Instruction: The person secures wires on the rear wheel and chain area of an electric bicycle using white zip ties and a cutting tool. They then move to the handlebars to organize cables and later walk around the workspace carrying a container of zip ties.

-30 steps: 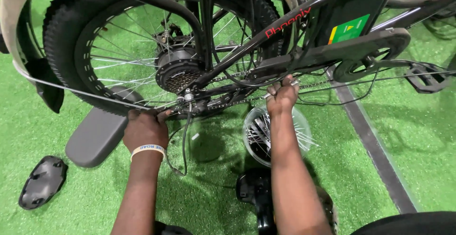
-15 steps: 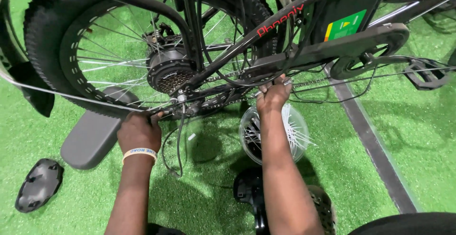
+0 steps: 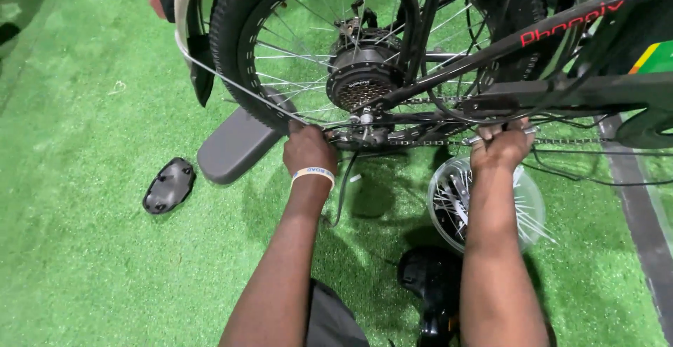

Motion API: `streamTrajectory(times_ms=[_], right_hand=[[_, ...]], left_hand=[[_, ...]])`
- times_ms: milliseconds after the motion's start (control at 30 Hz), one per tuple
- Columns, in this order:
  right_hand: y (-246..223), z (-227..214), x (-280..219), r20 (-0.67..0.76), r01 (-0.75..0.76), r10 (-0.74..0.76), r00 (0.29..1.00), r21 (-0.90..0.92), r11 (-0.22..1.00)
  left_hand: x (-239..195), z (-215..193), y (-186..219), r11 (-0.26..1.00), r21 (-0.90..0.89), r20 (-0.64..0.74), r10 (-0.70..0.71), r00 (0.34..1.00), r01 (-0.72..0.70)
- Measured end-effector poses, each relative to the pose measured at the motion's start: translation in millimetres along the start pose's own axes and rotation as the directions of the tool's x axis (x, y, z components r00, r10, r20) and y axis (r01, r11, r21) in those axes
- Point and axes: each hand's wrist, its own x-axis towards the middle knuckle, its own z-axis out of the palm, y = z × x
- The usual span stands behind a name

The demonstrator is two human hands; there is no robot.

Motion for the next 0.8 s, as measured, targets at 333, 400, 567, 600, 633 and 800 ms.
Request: streamTrajectory(times_ms=[333, 400, 567, 600, 633, 800], right_hand=[[98, 21, -73, -0.249, -0.062, 0.025, 0.968, -0.144, 0.988], [120, 30, -95, -0.251, -0.116, -0.002, 0.968, -0.456, 0.882], [153, 29, -105, -0.147, -0.032, -0.059, 0.987, -0.550, 0.835], [153, 31, -111, -0.063, 0.086, -0.162, 0.985, -0.632, 0.770], [176, 7, -95, -0.062, 0.085, -0.160, 0.985, -0.633, 0.770], [171, 4, -95, 0.199, 0.359, -0.402, 0.894, -0.855, 0.375]], left_hand=[[1, 39, -24, 0.958, -0.245, -0.279, 0.078, 0.957, -0.149], [1, 47, -25, 0.913, -0.363, -0.347, 0.053, 0.936, -0.186], [2, 50, -28, 0.896, -0.400, -0.380, 0.028, 0.924, -0.192], [2, 50, -30, 0.901, -0.379, -0.400, 0.046, 0.915, -0.211], [1, 51, -31, 0.901, -0.379, -0.401, 0.044, 0.915, -0.210], [7, 59, -36, 0.916, -0.321, -0.425, 0.089, 0.901, -0.242]])
